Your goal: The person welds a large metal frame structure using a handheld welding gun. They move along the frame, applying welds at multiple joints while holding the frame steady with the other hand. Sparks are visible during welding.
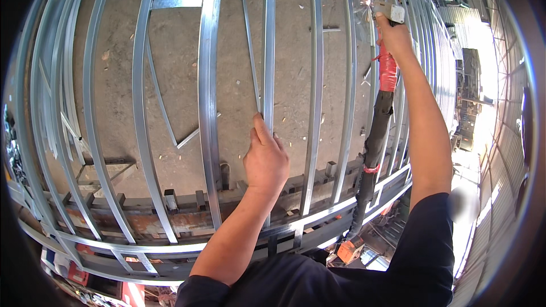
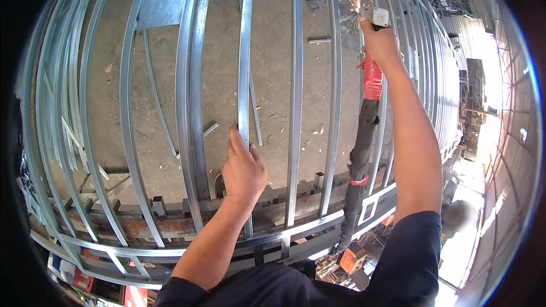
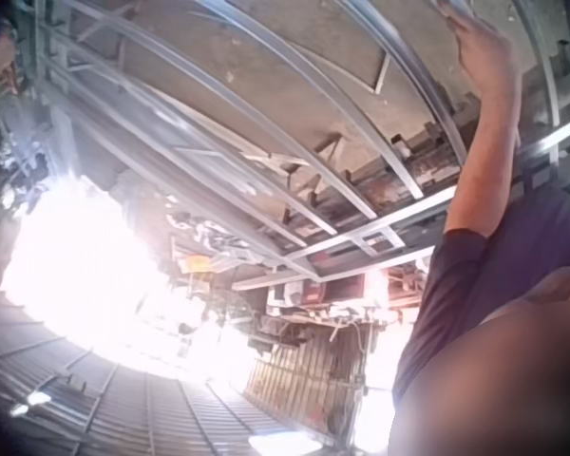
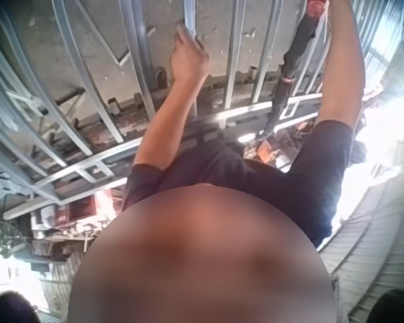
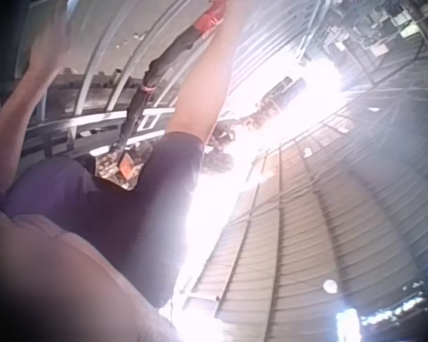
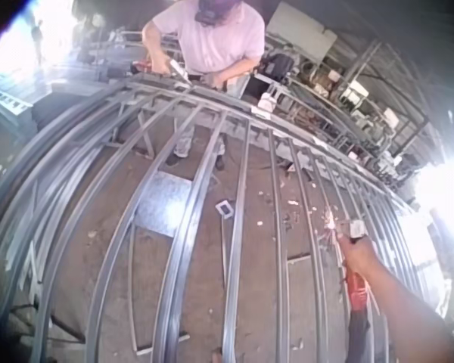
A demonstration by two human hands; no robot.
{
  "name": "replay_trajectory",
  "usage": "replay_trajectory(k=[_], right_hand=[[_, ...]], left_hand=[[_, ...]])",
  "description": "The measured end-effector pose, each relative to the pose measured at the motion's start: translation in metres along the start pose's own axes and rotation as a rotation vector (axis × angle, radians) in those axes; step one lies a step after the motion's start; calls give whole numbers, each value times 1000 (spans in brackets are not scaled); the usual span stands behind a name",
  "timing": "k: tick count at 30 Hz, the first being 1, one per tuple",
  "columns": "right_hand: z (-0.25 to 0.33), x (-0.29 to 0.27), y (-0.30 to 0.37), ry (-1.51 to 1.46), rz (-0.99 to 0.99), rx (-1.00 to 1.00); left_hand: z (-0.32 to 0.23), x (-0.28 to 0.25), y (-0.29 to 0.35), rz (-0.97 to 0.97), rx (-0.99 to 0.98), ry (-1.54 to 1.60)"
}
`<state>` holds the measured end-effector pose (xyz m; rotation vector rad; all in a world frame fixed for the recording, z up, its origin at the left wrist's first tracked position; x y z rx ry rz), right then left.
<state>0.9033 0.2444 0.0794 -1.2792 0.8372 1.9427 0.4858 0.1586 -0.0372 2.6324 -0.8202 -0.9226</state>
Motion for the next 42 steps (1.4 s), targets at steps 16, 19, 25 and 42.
replay_trajectory(k=[16, 19, 25, 42], right_hand=[[-1, -5, 7, -91, 43, -20], [2, -4, 14, -138, 34, 32], [10, -18, 34, -295, -23, -63], [-23, -28, 144, -226, 82, 44]], left_hand=[[-2, -1, 0, -15, 27, -24], [-3, -1, 0, -9, 31, -28], [-5, -3, 0, 43, 2, 0], [-2, 0, -2, 30, 10, -6]])
Point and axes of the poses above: each hand's wrist, its own y-axis away from the middle knuckle, its own x-axis out of the palm, z = x × y, the point moved 5 cm from there along -y, towards the middle knuckle, and after that the axes turned 5 degrees about z, right-handed, at the moved point
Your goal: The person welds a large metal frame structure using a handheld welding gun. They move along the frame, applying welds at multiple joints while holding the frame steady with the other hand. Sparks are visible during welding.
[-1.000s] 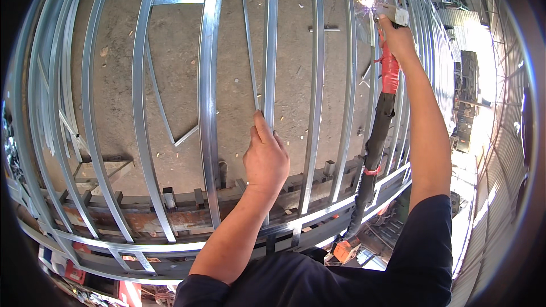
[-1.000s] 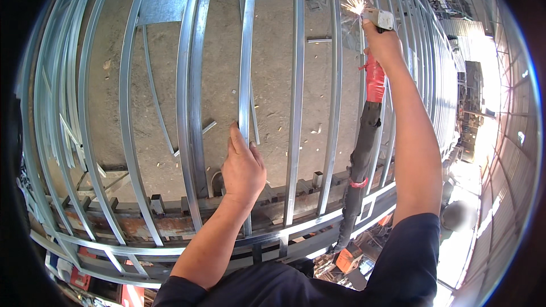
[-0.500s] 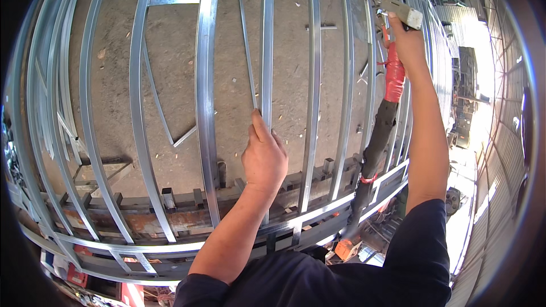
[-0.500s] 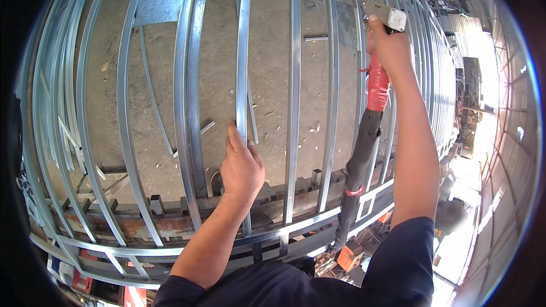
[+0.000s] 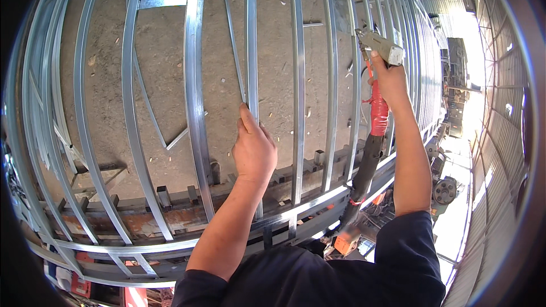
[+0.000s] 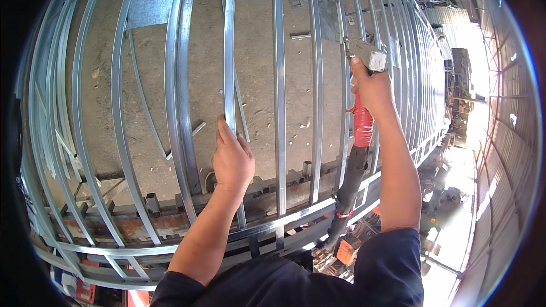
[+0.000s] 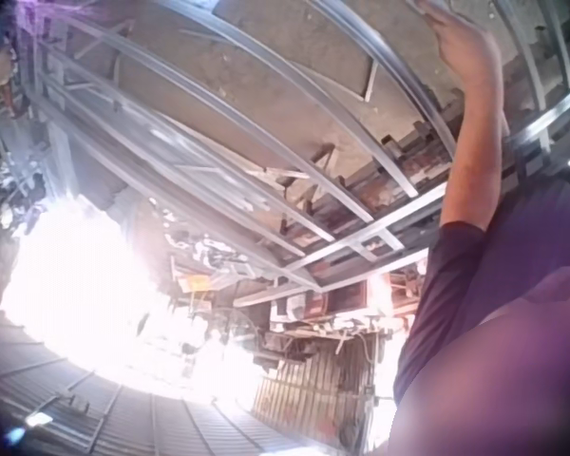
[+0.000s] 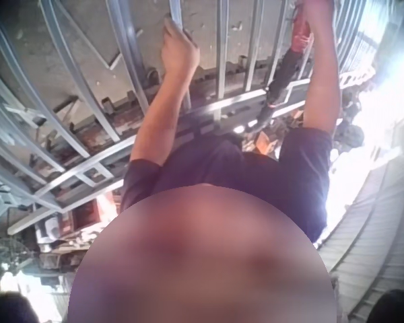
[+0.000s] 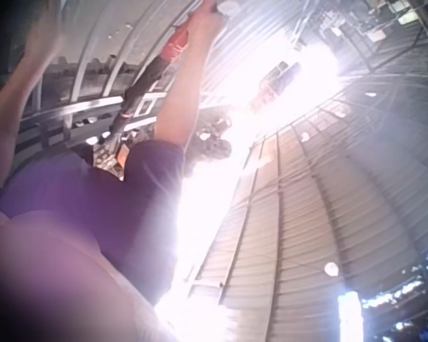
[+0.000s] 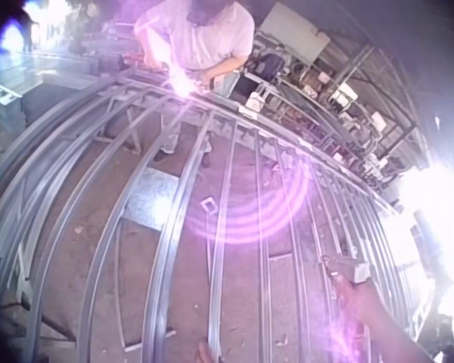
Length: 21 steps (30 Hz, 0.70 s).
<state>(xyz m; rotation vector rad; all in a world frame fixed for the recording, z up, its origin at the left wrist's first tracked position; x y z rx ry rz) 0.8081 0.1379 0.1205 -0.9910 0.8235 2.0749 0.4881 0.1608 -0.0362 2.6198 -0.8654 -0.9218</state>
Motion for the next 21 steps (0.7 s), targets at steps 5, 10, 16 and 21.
replay_trajectory(k=[5, 10, 16, 21], right_hand=[[-11, 8, -3, 71, -25, -12], [-35, 12, -15, 145, -40, 28], [-26, 15, -12, 180, -49, 4], [-29, 14, -13, 180, -56, 0]], left_hand=[[0, -1, -1, 0, 2, 9], [0, -1, 1, 0, 9, -1], [0, -3, 0, 4, -8, 42], [-2, -4, 0, 32, -21, 73]])
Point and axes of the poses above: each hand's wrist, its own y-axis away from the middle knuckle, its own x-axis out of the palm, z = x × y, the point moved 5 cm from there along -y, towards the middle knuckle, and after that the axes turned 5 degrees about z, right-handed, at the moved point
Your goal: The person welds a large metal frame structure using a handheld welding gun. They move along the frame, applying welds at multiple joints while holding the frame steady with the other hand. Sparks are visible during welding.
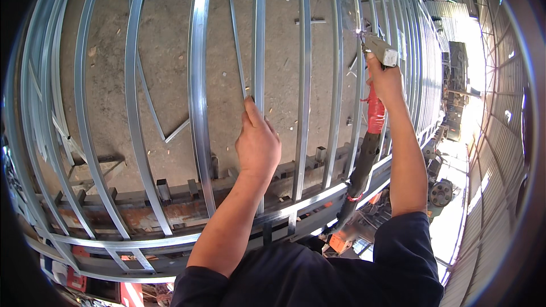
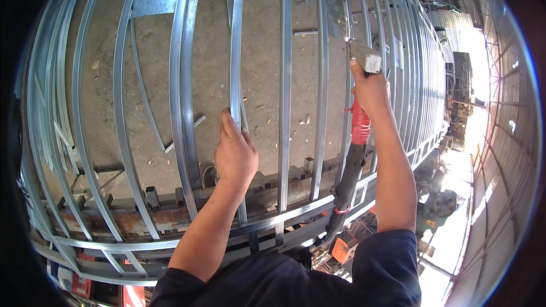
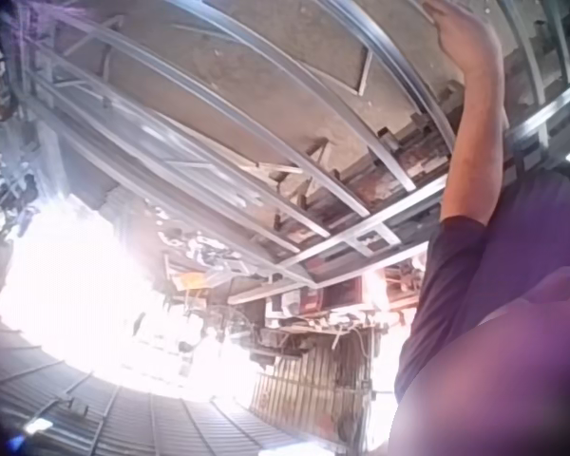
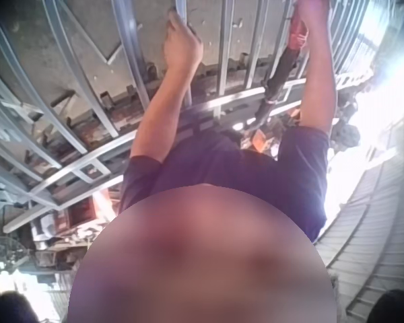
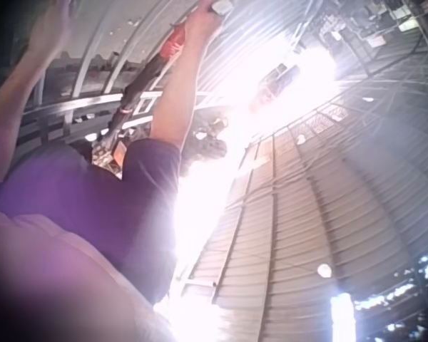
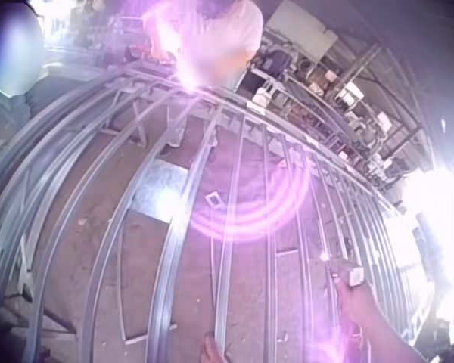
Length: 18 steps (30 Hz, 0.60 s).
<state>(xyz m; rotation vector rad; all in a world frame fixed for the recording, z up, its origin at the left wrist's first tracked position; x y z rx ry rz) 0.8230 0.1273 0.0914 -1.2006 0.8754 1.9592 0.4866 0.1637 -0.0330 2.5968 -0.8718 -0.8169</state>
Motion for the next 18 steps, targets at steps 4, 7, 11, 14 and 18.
replay_trajectory(k=[4, 7, 11, 14, 18], right_hand=[[7, 0, 3, -6, 15, -13], [10, 0, 5, -8, 12, -30], [6, -2, 4, 9, 20, -18], [6, -3, 3, 27, 33, 7], [2, -1, 4, 18, 32, 25]], left_hand=[[0, 1, 0, 2, -8, -12], [1, 1, 0, 1, -5, -9], [1, 2, 0, -7, 7, -27], [2, 3, -1, 8, 0, -33], [3, 2, -1, 26, -16, -30]])
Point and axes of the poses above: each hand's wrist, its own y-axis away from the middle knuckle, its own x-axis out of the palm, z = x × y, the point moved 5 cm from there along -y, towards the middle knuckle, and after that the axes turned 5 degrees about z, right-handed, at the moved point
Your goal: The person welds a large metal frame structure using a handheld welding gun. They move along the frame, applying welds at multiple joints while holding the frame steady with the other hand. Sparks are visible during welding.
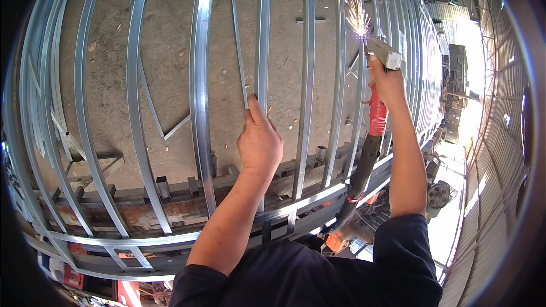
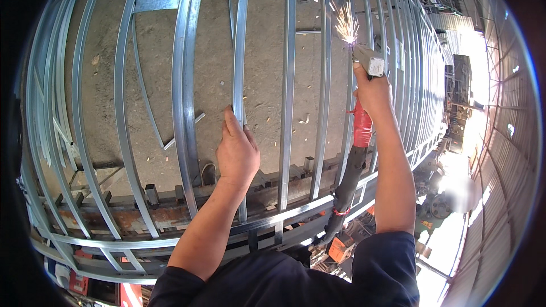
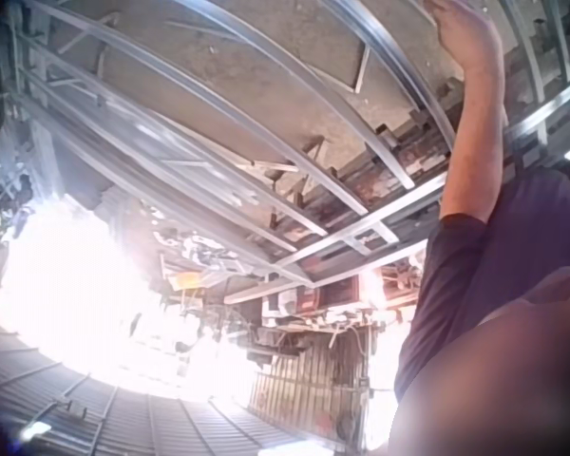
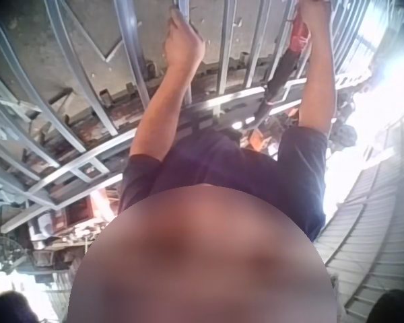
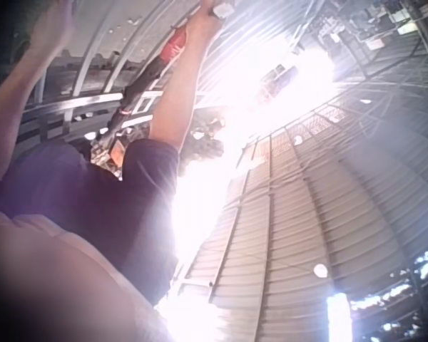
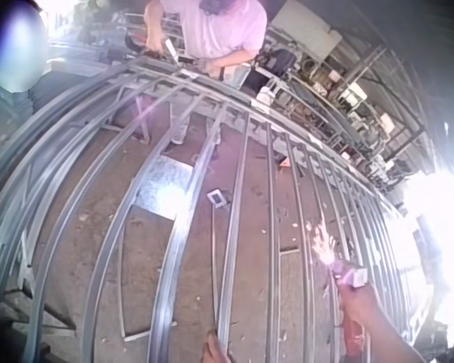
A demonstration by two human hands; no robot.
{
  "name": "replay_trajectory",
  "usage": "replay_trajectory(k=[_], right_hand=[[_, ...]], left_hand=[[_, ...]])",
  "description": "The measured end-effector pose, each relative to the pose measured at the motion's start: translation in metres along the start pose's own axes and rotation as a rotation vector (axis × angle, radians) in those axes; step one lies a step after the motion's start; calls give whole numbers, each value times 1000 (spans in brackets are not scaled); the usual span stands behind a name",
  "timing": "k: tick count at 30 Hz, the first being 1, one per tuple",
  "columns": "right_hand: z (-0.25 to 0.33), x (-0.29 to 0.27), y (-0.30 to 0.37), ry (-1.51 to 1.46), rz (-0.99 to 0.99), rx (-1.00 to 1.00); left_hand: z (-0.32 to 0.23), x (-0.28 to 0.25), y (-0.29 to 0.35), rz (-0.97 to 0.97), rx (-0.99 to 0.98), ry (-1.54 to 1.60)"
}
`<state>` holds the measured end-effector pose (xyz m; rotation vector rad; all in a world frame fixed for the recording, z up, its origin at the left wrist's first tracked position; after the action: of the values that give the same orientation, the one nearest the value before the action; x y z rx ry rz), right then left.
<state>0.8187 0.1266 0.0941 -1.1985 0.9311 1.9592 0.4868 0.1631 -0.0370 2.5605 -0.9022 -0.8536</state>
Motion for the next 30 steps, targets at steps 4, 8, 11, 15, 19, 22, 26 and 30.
replay_trajectory(k=[4, 8, 11, 15, 19, 22, 26, 30], right_hand=[[4, 0, 2, -17, 6, -16], [-2, 1, 5, -69, 55, 45], [-7, -5, 20, -120, 42, 53], [12, -52, 80, -186, -21, 17], [35, -110, 141, -375, -14, 44], [4, -155, 186, -465, -99, 87], [-35, -193, 254, -570, -158, 17], [-104, -218, 319, -741, -162, -17]], left_hand=[[-1, -1, 0, -9, 3, -9], [-3, -1, 1, -8, 5, -7], [-4, -1, 1, -18, 15, 17], [-2, 1, 1, -47, -10, -43], [-1, 0, -2, -103, -16, -76], [-1, 5, -5, -115, 7, -126], [-8, 1, -6, -185, 34, -239], [-8, -7, -9, -231, 32, -327]])
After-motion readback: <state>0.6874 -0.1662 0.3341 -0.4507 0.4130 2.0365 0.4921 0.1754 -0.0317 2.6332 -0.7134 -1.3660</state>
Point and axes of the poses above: each hand's wrist, its own y-axis away from the middle knuckle, its own x-axis out of the palm, z = x × y, the point moved 5 cm from there along -y, towards the middle knuckle, and after that the axes turned 5 degrees about z, right-handed, at the moved point
